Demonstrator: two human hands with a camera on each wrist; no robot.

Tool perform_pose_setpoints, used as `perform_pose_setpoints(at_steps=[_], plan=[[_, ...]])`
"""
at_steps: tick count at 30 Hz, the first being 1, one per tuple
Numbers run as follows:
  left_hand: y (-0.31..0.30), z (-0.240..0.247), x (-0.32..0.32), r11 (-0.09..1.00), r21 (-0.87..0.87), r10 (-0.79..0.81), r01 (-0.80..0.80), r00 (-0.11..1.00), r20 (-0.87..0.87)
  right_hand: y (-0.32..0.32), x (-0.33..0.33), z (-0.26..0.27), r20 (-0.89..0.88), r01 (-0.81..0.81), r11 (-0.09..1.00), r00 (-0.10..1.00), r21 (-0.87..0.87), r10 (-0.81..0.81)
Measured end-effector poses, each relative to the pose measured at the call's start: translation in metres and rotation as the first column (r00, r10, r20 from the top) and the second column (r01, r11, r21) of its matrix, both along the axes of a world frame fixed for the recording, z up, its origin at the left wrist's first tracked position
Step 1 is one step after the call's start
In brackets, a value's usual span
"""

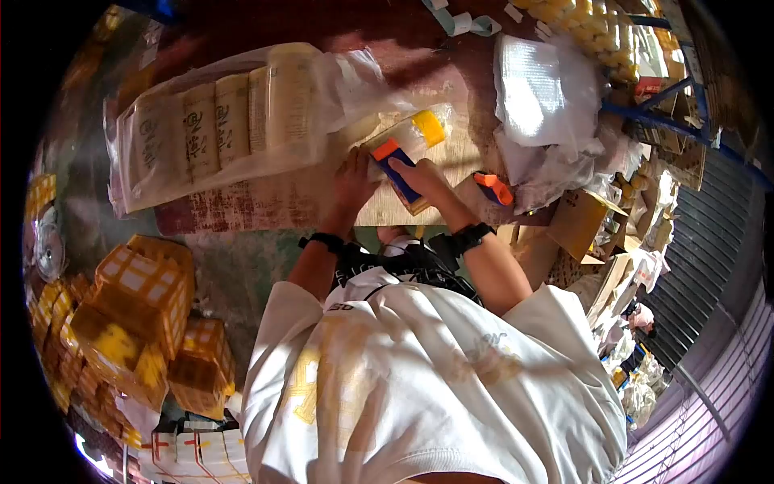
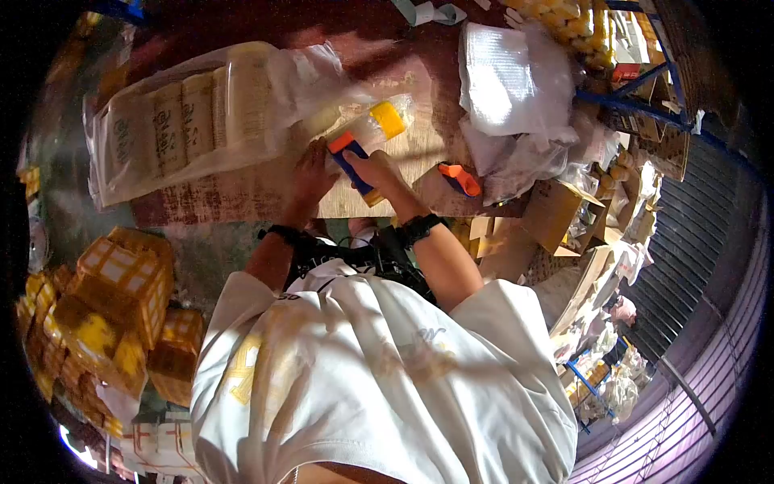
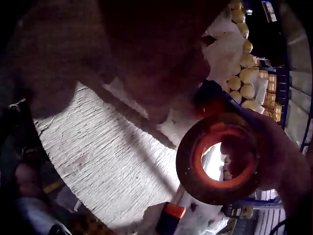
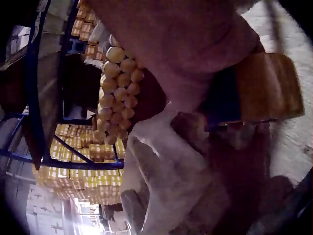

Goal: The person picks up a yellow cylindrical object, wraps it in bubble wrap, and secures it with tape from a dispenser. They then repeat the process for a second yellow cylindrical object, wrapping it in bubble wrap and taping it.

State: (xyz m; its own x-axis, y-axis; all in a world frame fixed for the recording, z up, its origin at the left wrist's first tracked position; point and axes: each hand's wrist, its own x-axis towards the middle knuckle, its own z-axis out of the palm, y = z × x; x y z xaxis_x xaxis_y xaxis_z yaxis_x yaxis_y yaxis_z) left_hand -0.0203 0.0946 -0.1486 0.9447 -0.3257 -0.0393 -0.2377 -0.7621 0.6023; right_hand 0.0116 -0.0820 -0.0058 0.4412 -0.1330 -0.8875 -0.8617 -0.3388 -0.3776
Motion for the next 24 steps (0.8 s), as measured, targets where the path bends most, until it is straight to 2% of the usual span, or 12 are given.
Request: perform_pose_setpoints(at_steps=[3,4,6,7,10,12,13,14,17,18,21,24], plan=[[0.002,0.010,0.002,0.999,-0.039,0.009,-0.010,0.999,-0.031,0.001,-0.007,0.012,0.068,-0.083,0.993,0.994,-0.081,0.089],[0.002,0.005,0.001,0.998,-0.065,0.019,-0.021,0.999,-0.030,0.001,-0.010,0.008,0.099,-0.082,0.996,0.991,-0.045,0.086],[0.001,-0.007,0.004,0.992,-0.115,0.051,-0.054,0.998,-0.031,0.000,-0.017,0.004,0.090,-0.076,0.992,0.992,-0.104,0.085],[0.002,-0.004,0.011,0.991,-0.129,0.037,-0.048,0.995,-0.089,0.002,-0.016,0.007,0.089,-0.076,0.988,0.992,-0.132,0.088],[0.010,0.008,0.033,0.984,-0.176,-0.039,-0.008,0.964,-0.262,-0.007,-0.024,-0.027,0.150,-0.041,0.998,0.988,-0.046,0.048],[0.019,0.014,0.051,0.964,-0.262,-0.142,0.046,0.922,-0.361,-0.007,-0.021,-0.011,0.110,-0.115,0.989,0.986,-0.096,0.126],[0.022,0.016,0.058,0.950,-0.307,-0.173,0.060,0.917,-0.359,-0.010,-0.016,-0.004,0.098,-0.154,0.980,0.981,-0.127,0.167],[0.022,0.019,0.058,0.945,-0.323,-0.168,0.057,0.930,-0.328,-0.010,-0.018,-0.002,0.138,-0.127,0.983,0.980,-0.129,0.145],[0.013,0.034,0.040,0.974,-0.226,0.000,-0.027,0.993,-0.118,-0.013,-0.022,-0.013,0.125,-0.206,0.959,0.965,-0.193,0.232],[0.008,0.038,0.033,0.978,-0.205,0.031,-0.047,0.996,-0.084,-0.015,-0.026,-0.013,0.127,-0.183,0.974,0.972,-0.134,0.200],[-0.001,0.039,0.018,0.979,-0.176,0.077,-0.104,0.985,-0.155,-0.018,-0.031,0.001,0.112,-0.122,0.989,0.985,-0.087,0.132],[-0.005,0.031,0.016,0.983,-0.159,0.081,-0.097,0.991,-0.104,-0.033,-0.050,-0.010,0.314,-0.064,0.998,0.948,0.013,0.056]])
